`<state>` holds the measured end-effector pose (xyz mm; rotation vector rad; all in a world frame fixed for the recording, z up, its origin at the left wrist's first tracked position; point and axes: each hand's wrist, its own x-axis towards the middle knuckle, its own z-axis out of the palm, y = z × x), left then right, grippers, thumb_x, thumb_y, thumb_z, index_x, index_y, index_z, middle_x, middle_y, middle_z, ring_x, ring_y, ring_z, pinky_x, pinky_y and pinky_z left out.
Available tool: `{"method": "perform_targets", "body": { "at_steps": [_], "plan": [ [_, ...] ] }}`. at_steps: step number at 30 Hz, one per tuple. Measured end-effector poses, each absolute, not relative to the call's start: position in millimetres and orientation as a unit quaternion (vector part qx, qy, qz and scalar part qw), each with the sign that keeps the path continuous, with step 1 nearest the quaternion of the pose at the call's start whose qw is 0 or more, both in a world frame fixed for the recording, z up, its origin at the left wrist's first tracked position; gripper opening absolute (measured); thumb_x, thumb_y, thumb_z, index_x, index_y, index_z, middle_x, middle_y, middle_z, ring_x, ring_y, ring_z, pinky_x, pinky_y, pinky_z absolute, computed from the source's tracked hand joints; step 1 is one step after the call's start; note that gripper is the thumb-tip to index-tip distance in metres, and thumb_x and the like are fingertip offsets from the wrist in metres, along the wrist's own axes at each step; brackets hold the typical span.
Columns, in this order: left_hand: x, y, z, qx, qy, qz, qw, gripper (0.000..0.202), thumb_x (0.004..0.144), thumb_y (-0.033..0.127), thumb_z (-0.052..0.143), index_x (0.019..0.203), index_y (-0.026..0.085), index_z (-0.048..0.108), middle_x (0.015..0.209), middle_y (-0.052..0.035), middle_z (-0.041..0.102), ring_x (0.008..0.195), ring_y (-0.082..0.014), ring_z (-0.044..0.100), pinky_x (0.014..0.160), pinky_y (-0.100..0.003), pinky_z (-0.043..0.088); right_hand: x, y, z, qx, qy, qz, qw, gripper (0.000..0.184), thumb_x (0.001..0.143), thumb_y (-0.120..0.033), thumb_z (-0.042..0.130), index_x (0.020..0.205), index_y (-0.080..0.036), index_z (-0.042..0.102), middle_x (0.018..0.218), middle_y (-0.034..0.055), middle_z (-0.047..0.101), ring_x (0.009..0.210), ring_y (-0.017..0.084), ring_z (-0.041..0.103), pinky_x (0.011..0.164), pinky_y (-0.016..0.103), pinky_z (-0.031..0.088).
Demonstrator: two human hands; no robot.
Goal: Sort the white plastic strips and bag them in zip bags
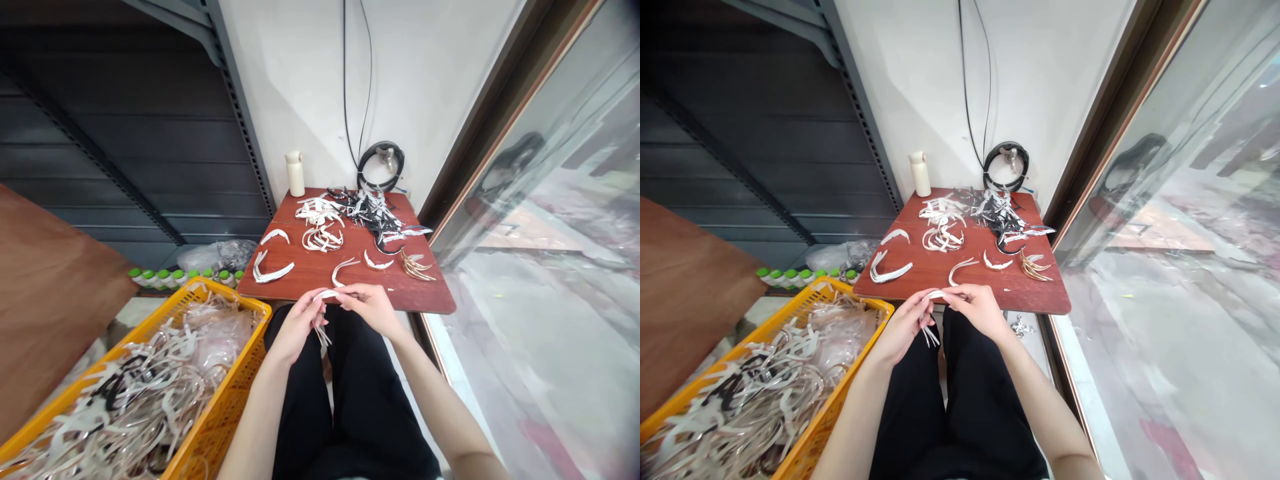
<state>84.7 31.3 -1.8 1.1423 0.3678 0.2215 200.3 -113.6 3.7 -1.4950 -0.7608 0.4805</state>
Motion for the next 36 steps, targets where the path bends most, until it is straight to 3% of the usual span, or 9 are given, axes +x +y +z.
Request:
{"method": "perform_targets", "body": {
  "at_steps": [3,7,10,13,19,23,32,36],
  "plan": [
    [87.1,31.7,-9.8,0.605,0.178,0.122,0.767,0.039,0.087,0.043,0.059,0.118,0.018,0.061,0.073,0.0038,0.054,0.057,-0.0079,0.053,0.073,-0.028,0.051,200.4,-107.5,0.0,-0.666,-0.328,0.186,0.644,0.026,0.081,-0.038,0.070,0.101,-0.022,0.076,0.089,0.0044,0.075,0.079,0.021,0.070,0.073,0.033,0.057],
    [88.9,32.1,-18.1,0.619,0.206,0.114,0.749,0.045,0.086,0.049,0.057,0.117,0.017,0.059,0.074,0.0025,0.057,0.055,-0.0102,0.060,0.062,-0.025,0.051,199.3,-98.6,-5.4,-0.699,-0.335,0.105,0.623,0.018,0.082,-0.036,0.070,0.092,-0.022,0.076,0.089,0.0051,0.075,0.083,0.022,0.071,0.079,0.034,0.056],
    [88.2,32.3,-20.7,0.592,0.216,0.104,0.769,0.041,0.084,0.052,0.059,0.105,0.017,0.060,0.081,0.0013,0.059,0.055,-0.0099,0.061,0.060,-0.026,0.052,197.1,-93.0,-8.4,-0.718,-0.347,0.055,0.601,0.014,0.084,-0.033,0.068,0.088,-0.022,0.076,0.089,0.0053,0.075,0.083,0.022,0.071,0.080,0.034,0.055],
    [87.7,32.4,-21.6,0.571,0.197,0.095,0.791,0.039,0.083,0.054,0.059,0.101,0.019,0.059,0.085,0.0010,0.058,0.053,-0.0088,0.058,0.061,-0.029,0.055,194.8,-88.7,-10.2,-0.716,-0.357,0.056,0.597,0.014,0.086,-0.032,0.066,0.088,-0.022,0.076,0.088,0.0049,0.075,0.082,0.021,0.071,0.078,0.032,0.055],
    [88.7,33.8,-25.0,0.546,0.195,0.115,0.807,0.042,0.079,0.055,0.064,0.100,0.019,0.060,0.067,0.0072,0.045,0.046,-0.0055,0.045,0.058,-0.029,0.057,202.2,-82.5,-11.4,-0.691,-0.367,0.127,0.610,0.021,0.084,-0.040,0.067,0.088,-0.021,0.075,0.088,0.0047,0.075,0.083,0.022,0.070,0.080,0.032,0.055],
    [88.8,38.6,-32.8,0.535,0.224,0.178,0.794,0.045,0.078,0.056,0.064,0.099,0.017,0.062,0.066,0.0082,0.041,0.045,-0.0046,0.041,0.056,-0.027,0.056,223.5,-81.7,-13.8,-0.717,-0.321,0.107,0.610,0.035,0.091,-0.048,0.053,0.086,-0.019,0.072,0.087,0.0052,0.074,0.085,0.022,0.069,0.080,0.033,0.052],
    [93.1,55.2,-46.7,0.490,0.260,0.281,0.783,0.047,0.076,0.058,0.065,0.099,0.018,0.058,0.070,0.0064,0.049,0.049,-0.0066,0.050,0.054,-0.025,0.055,225.4,-67.7,-37.2,-0.886,-0.330,-0.096,0.312,0.019,0.080,-0.038,0.070,0.086,-0.021,0.065,0.086,0.0039,0.067,0.084,0.023,0.059,0.076,0.033,0.040],
    [92.5,56.6,-49.0,0.492,0.278,0.289,0.773,0.049,0.076,0.061,0.063,0.099,0.018,0.057,0.073,0.0045,0.054,0.057,-0.0109,0.062,0.055,-0.025,0.055,218.1,-63.0,-43.6,-0.885,-0.330,-0.143,0.295,0.016,0.088,-0.031,0.061,0.076,-0.021,0.065,0.077,0.0035,0.067,0.079,0.022,0.058,0.075,0.033,0.034]
  ]
}}
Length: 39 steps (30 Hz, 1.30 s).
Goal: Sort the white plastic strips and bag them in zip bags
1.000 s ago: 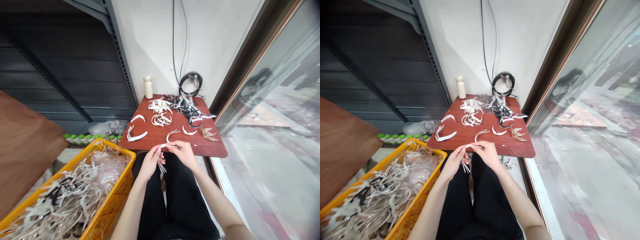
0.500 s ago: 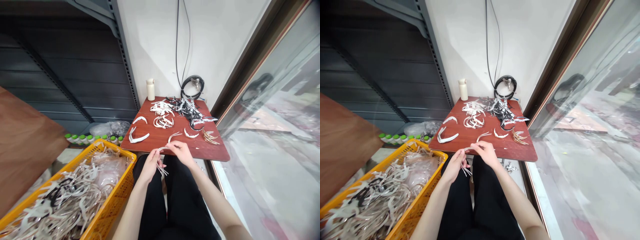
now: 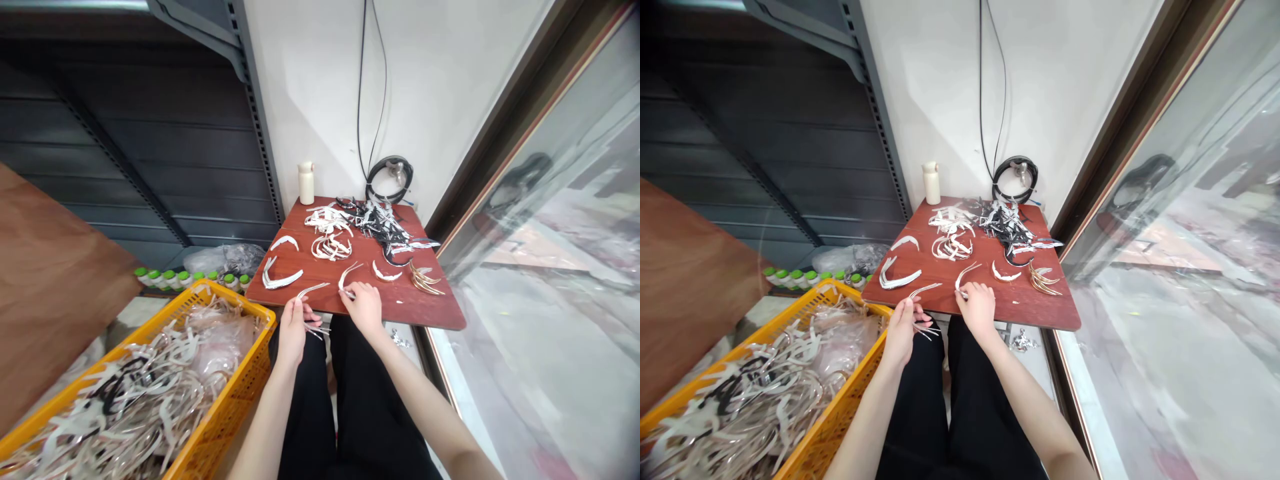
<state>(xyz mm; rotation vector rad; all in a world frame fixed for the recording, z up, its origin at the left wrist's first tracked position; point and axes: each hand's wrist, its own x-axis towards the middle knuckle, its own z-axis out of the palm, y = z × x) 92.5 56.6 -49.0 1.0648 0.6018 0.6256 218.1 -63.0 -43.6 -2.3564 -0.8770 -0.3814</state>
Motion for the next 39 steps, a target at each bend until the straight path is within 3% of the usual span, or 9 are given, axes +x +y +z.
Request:
{"method": "perform_targets", "body": {
  "at_steps": [3,10,16,21,25,35,39],
  "plan": [
    [93.0,54.2,-49.7,0.492,0.288,0.297,0.766,0.050,0.078,0.061,0.061,0.101,0.017,0.056,0.076,0.0029,0.056,0.065,-0.0146,0.067,0.057,-0.026,0.056,213.3,-64.4,-42.9,-0.869,-0.337,-0.139,0.336,0.024,0.091,-0.031,0.057,0.072,-0.021,0.066,0.071,0.0030,0.067,0.074,0.020,0.059,0.074,0.033,0.034],
    [104.4,39.3,-46.9,0.463,0.295,0.312,0.776,0.045,0.083,0.058,0.058,0.099,0.016,0.054,0.087,-0.0045,0.064,0.087,-0.0212,0.071,0.073,-0.033,0.057,180.6,-67.9,-24.6,-0.805,-0.322,-0.094,0.490,0.021,0.090,-0.038,0.061,0.078,-0.023,0.070,0.075,0.0008,0.069,0.071,0.018,0.061,0.075,0.032,0.040],
    [112.8,23.0,-42.0,0.480,0.282,0.331,0.762,0.039,0.086,0.054,0.056,0.096,0.017,0.056,0.094,-0.0085,0.069,0.090,-0.0215,0.069,0.081,-0.036,0.054,154.0,-60.2,-24.3,-0.802,-0.380,-0.076,0.454,0.015,0.089,-0.027,0.062,0.077,-0.023,0.070,0.072,0.0006,0.067,0.072,0.018,0.060,0.076,0.033,0.040],
    [111.3,18.3,-44.5,0.461,0.272,0.341,0.773,0.033,0.087,0.049,0.058,0.095,0.017,0.056,0.092,-0.0056,0.069,0.084,-0.0194,0.070,0.079,-0.034,0.054,145.9,-60.5,-26.6,-0.782,-0.389,-0.043,0.485,0.015,0.090,-0.019,0.058,0.089,-0.023,0.072,0.085,0.0025,0.069,0.080,0.019,0.062,0.075,0.030,0.044],
    [110.8,16.8,-47.3,0.433,0.260,0.359,0.785,0.034,0.085,0.049,0.060,0.097,0.017,0.057,0.089,-0.0051,0.069,0.082,-0.0208,0.071,0.077,-0.035,0.055,144.3,-62.5,-22.7,-0.783,-0.377,-0.003,0.495,0.015,0.088,-0.019,0.060,0.091,-0.024,0.073,0.086,0.0009,0.069,0.074,0.016,0.063,0.069,0.025,0.046],
    [108.0,9.2,-40.7,0.372,0.289,0.409,0.782,0.034,0.086,0.050,0.060,0.101,0.020,0.056,0.092,-0.0047,0.068,0.087,-0.0224,0.071,0.076,-0.035,0.056,130.5,-56.1,-17.9,-0.781,-0.296,-0.029,0.549,0.014,0.089,-0.026,0.061,0.089,-0.023,0.074,0.078,0.0007,0.067,0.066,0.013,0.063,0.065,0.022,0.047],
    [105.2,10.2,-40.9,0.395,0.291,0.402,0.773,0.036,0.087,0.050,0.058,0.104,0.019,0.056,0.095,-0.0078,0.070,0.087,-0.0222,0.071,0.077,-0.035,0.055,129.1,-55.7,-15.1,-0.796,-0.312,-0.020,0.518,0.013,0.087,-0.024,0.062,0.087,-0.024,0.075,0.076,0.0001,0.067,0.066,0.013,0.062,0.064,0.023,0.045]
  ]
}}
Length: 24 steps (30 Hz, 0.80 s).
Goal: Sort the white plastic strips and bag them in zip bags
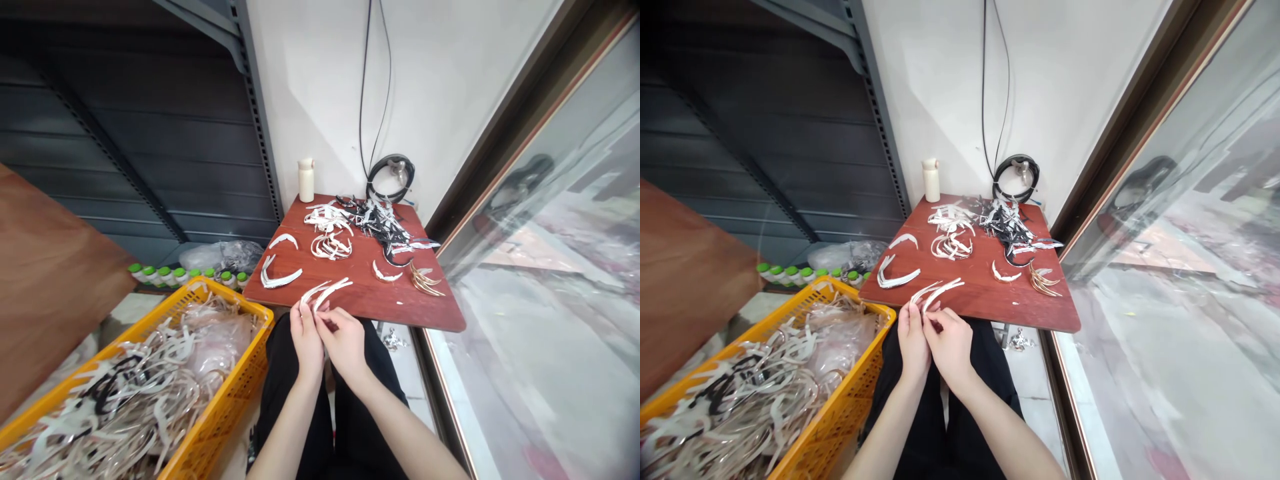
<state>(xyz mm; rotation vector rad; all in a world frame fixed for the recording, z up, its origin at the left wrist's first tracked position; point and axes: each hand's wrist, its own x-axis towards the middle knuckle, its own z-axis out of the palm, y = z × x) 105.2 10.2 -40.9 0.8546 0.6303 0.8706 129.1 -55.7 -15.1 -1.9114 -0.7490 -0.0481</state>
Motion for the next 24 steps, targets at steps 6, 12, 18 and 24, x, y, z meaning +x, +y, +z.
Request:
{"method": "perform_targets", "body": {
  "at_steps": [6,12,18,24],
  "plan": [
    [101.2,9.3,-33.6,0.404,0.271,0.402,0.775,0.034,0.087,0.048,0.059,0.103,0.018,0.055,0.091,-0.0070,0.072,0.086,-0.0220,0.071,0.079,-0.036,0.055,131.3,-55.6,-11.2,-0.777,-0.341,0.010,0.529,0.013,0.087,-0.022,0.062,0.089,-0.025,0.075,0.081,0.0000,0.069,0.070,0.014,0.063,0.065,0.023,0.046],
    [99.8,9.1,-32.7,0.420,0.294,0.445,0.734,0.033,0.091,0.050,0.051,0.105,0.020,0.054,0.110,-0.0099,0.068,0.098,-0.0201,0.068,0.087,-0.035,0.052,127.8,-55.6,-12.4,-0.764,-0.303,-0.012,0.570,0.013,0.088,-0.024,0.062,0.089,-0.023,0.074,0.079,0.0016,0.068,0.069,0.015,0.064,0.067,0.025,0.049],
    [99.2,9.8,-30.0,0.431,0.277,0.395,0.763,0.032,0.090,0.049,0.053,0.103,0.020,0.054,0.094,-0.0072,0.071,0.088,-0.0218,0.070,0.080,-0.036,0.054,133.4,-58.1,-8.1,-0.762,-0.374,-0.005,0.528,0.017,0.089,-0.019,0.060,0.094,-0.024,0.075,0.083,0.0020,0.068,0.072,0.015,0.063,0.067,0.025,0.047],
    [95.4,16.5,-30.8,0.528,0.272,0.367,0.715,0.028,0.090,0.047,0.054,0.091,0.019,0.057,0.082,0.0005,0.064,0.076,-0.0138,0.062,0.073,-0.025,0.049,144.5,-60.5,-5.1,-0.751,-0.414,0.035,0.514,0.018,0.086,-0.014,0.060,0.089,-0.024,0.075,0.081,0.0011,0.069,0.072,0.015,0.063,0.068,0.025,0.048]
  ]
}}
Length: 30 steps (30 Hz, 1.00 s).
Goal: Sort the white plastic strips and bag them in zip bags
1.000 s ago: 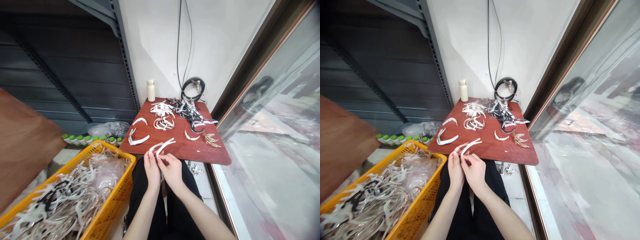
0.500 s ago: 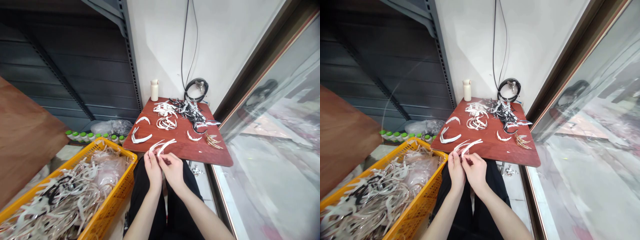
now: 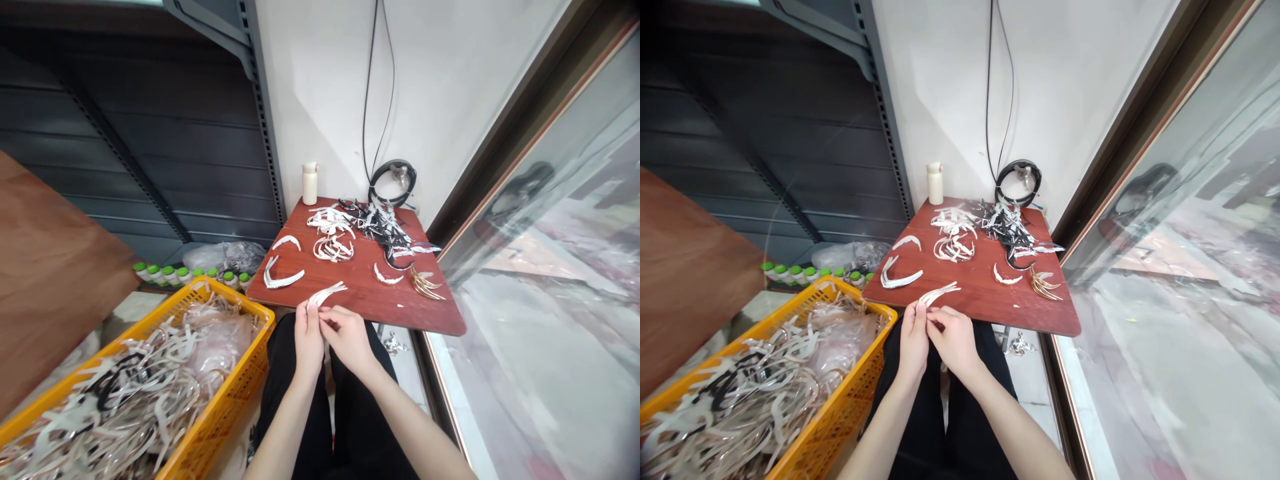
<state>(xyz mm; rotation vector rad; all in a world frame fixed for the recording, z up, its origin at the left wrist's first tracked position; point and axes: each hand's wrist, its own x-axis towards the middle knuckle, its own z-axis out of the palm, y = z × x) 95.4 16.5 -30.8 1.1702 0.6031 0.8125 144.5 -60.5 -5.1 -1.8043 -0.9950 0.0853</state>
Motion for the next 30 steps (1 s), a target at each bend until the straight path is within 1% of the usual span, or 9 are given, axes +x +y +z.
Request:
{"method": "perform_targets", "body": {
  "at_steps": [4,7,12,14,16,19,23,26,30],
  "plan": [
    [94.5,25.3,-32.7,0.544,0.273,0.352,0.711,0.030,0.089,0.050,0.054,0.091,0.020,0.056,0.077,0.0016,0.060,0.071,-0.0140,0.059,0.068,-0.025,0.048,142.8,-61.8,-6.0,-0.740,-0.427,0.061,0.516,0.023,0.087,-0.016,0.058,0.100,-0.025,0.074,0.089,0.0019,0.070,0.077,0.016,0.064,0.071,0.025,0.050],
    [92.2,34.8,-32.0,0.529,0.282,0.364,0.713,0.034,0.085,0.052,0.059,0.091,0.019,0.056,0.075,0.0016,0.059,0.067,-0.0137,0.058,0.067,-0.026,0.048,148.5,-63.6,-4.1,-0.737,-0.427,0.065,0.521,0.020,0.089,-0.021,0.058,0.100,-0.026,0.074,0.088,0.0019,0.070,0.077,0.016,0.064,0.072,0.026,0.050],
    [84.5,48.1,-25.2,0.481,0.296,0.403,0.720,0.037,0.080,0.054,0.064,0.091,0.020,0.057,0.061,0.0080,0.044,0.048,-0.0075,0.040,0.061,-0.023,0.049,195.9,-53.6,3.6,-0.756,-0.371,-0.012,0.539,0.021,0.093,-0.031,0.053,0.097,-0.022,0.072,0.093,0.0040,0.071,0.084,0.018,0.065,0.077,0.029,0.050],
    [82.4,50.0,-20.9,0.440,0.310,0.393,0.746,0.037,0.079,0.055,0.064,0.084,0.019,0.057,0.060,0.0075,0.044,0.048,-0.0074,0.040,0.058,-0.022,0.048,222.3,-38.5,4.8,-0.781,-0.382,-0.038,0.492,0.022,0.093,-0.032,0.052,0.100,-0.023,0.071,0.098,0.0042,0.070,0.089,0.019,0.064,0.081,0.031,0.049],
    [80.7,50.5,-16.8,0.387,0.304,0.366,0.790,0.034,0.081,0.051,0.063,0.081,0.018,0.057,0.059,0.0069,0.044,0.048,-0.0077,0.040,0.059,-0.023,0.048,245.6,-17.6,4.1,-0.819,-0.410,-0.062,0.396,0.021,0.093,-0.028,0.053,0.103,-0.022,0.070,0.105,0.0054,0.069,0.100,0.020,0.061,0.089,0.033,0.047],
    [77.0,50.9,-12.4,0.333,0.276,0.322,0.842,0.025,0.083,0.037,0.057,0.093,0.015,0.063,0.057,0.0068,0.042,0.048,-0.0074,0.039,0.061,-0.022,0.048,267.7,17.0,1.4,-0.853,-0.428,-0.077,0.288,0.022,0.089,-0.026,0.059,0.107,-0.019,0.069,0.109,0.0099,0.066,0.108,0.025,0.056,0.096,0.038,0.042],
    [68.9,52.8,-8.0,0.281,0.270,0.279,0.878,0.033,0.083,0.028,0.053,0.109,0.013,0.066,0.065,0.0031,0.050,0.055,-0.0080,0.047,0.067,-0.022,0.049,277.9,53.8,-2.9,-0.863,-0.432,-0.079,0.250,0.023,0.084,-0.023,0.065,0.105,-0.014,0.069,0.111,0.0162,0.063,0.109,0.031,0.052,0.096,0.043,0.038],
    [63.3,54.7,-3.2,0.263,0.260,0.252,0.894,0.036,0.083,0.026,0.056,0.116,0.014,0.066,0.071,0.0022,0.053,0.059,-0.0072,0.050,0.073,-0.023,0.050,281.9,69.2,-5.6,-0.869,-0.424,-0.078,0.242,0.014,0.083,-0.016,0.064,0.094,-0.010,0.072,0.108,0.0203,0.064,0.109,0.034,0.051,0.094,0.045,0.037],
    [58.5,58.2,1.4,0.256,0.264,0.252,0.895,0.038,0.083,0.027,0.063,0.119,0.016,0.066,0.064,0.0060,0.044,0.053,-0.0042,0.045,0.065,-0.018,0.048,285.9,70.5,-5.3,-0.864,-0.417,-0.071,0.271,0.014,0.086,-0.016,0.061,0.078,-0.014,0.073,0.093,0.0163,0.069,0.105,0.031,0.055,0.093,0.043,0.038]
  ]
}}
